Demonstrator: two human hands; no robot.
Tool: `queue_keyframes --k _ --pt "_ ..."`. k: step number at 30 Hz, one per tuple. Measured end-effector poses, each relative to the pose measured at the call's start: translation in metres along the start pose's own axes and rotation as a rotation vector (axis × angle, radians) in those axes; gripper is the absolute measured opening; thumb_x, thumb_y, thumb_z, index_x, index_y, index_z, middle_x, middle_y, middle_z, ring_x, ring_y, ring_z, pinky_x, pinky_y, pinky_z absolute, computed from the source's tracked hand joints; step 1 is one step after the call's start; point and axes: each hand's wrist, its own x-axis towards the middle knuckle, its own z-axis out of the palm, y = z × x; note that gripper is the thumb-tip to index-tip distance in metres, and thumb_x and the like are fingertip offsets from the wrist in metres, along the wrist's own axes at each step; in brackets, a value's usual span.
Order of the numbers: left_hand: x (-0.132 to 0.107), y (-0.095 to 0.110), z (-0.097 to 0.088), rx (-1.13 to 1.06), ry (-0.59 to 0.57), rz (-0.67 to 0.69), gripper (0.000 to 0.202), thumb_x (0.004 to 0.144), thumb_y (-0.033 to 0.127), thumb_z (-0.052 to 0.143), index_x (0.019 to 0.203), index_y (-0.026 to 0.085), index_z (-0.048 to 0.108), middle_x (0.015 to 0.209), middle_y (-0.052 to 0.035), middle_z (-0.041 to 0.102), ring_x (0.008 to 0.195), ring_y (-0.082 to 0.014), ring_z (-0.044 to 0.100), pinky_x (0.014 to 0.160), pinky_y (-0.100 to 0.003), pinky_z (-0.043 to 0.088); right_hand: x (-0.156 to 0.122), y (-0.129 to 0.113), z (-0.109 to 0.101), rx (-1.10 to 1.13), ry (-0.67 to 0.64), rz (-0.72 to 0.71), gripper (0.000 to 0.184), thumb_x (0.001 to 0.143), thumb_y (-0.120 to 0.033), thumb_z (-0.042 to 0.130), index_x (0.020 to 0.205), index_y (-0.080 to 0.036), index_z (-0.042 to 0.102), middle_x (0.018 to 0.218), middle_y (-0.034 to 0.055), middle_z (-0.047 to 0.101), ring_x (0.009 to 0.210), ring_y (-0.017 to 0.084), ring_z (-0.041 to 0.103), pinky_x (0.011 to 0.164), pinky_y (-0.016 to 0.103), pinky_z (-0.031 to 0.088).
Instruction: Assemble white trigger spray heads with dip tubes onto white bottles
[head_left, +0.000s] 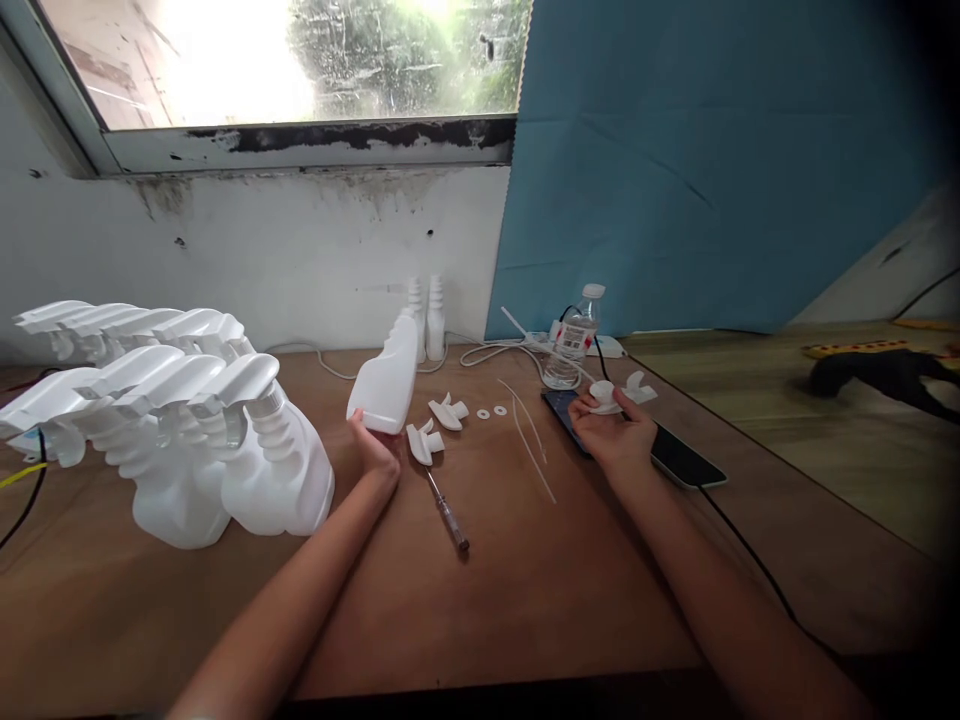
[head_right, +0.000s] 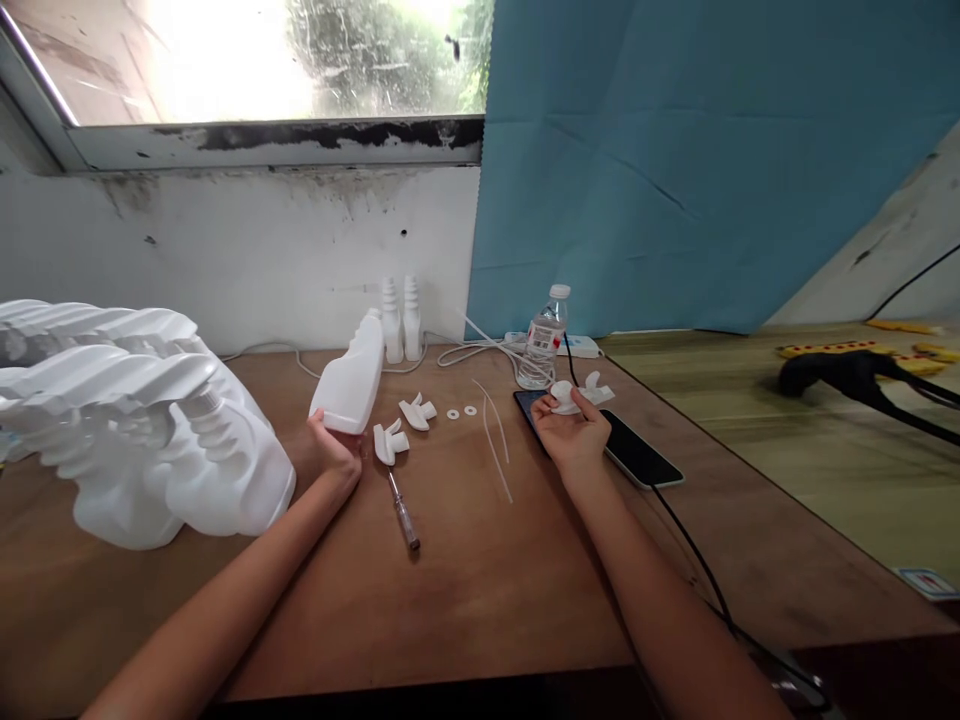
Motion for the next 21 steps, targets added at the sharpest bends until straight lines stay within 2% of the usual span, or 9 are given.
queue_keyframes --k 4,8,10,13,16,21 --pt "0.037 -0.013 0.019 0.079 0.19 0.179 0.046 0.085 0.049 0.032 0.117 0.018 0.044 0.1 -0.0084 0.063 0.076 -0.0148 0.064 0.065 -0.026 0.051 0.0 0.002 -0.003 -0.015 -0.004 0.009 0.014 0.072 -0.011 0.052 0.082 -0.02 0.046 0.073 -0.0006 0.051 0.054 0.009 0.046 0.046 0.023 0.045" --pt "0.075 -0.019 0.033 0.26 0.349 0.257 0.039 0.083 0.034 0.046 0.117 0.016 0.042 0.118 -0.0138 0.059 0.101 -0.019 0.063 0.081 -0.029 0.051 -0.001 0.008 -0.007 -0.063 -0.05 0.049 0.016 0.071 -0.012 0.056 0.081 -0.021 0.048 0.073 -0.0007 0.054 0.054 0.009 0.047 0.047 0.023 0.044" --pt "0.093 -0.021 0.039 0.375 0.396 0.276 0.04 0.08 0.031 0.054 0.115 0.015 0.044 0.12 -0.0158 0.059 0.106 -0.0222 0.061 0.087 -0.031 0.049 -0.001 0.012 -0.009 -0.109 -0.084 0.062 0.016 0.07 -0.014 0.058 0.08 -0.021 0.048 0.073 -0.0012 0.055 0.054 0.009 0.047 0.047 0.023 0.044" --pt "0.117 -0.024 0.047 0.538 0.398 0.305 0.043 0.075 0.029 0.063 0.113 0.014 0.048 0.114 -0.0151 0.063 0.103 -0.0247 0.062 0.089 -0.034 0.048 0.001 0.017 -0.012 -0.192 -0.127 0.081 0.017 0.07 -0.016 0.061 0.077 -0.022 0.047 0.072 -0.002 0.056 0.054 0.01 0.048 0.048 0.025 0.044" --pt "0.136 -0.028 0.054 0.668 0.345 0.346 0.041 0.075 0.028 0.065 0.112 0.015 0.053 0.11 -0.012 0.065 0.101 -0.0238 0.063 0.09 -0.033 0.047 0.002 0.022 -0.014 -0.23 -0.142 0.118 0.018 0.071 -0.016 0.063 0.077 -0.022 0.046 0.073 -0.0017 0.056 0.056 0.01 0.05 0.049 0.025 0.045" --pt "0.165 -0.035 0.064 0.812 0.261 0.387 0.043 0.074 0.029 0.067 0.113 0.012 0.057 0.114 -0.014 0.066 0.105 -0.0247 0.063 0.091 -0.032 0.046 0.005 0.028 -0.014 -0.17 -0.079 0.163 0.018 0.07 -0.014 0.062 0.077 -0.021 0.047 0.074 -0.0011 0.057 0.056 0.011 0.049 0.05 0.026 0.043"
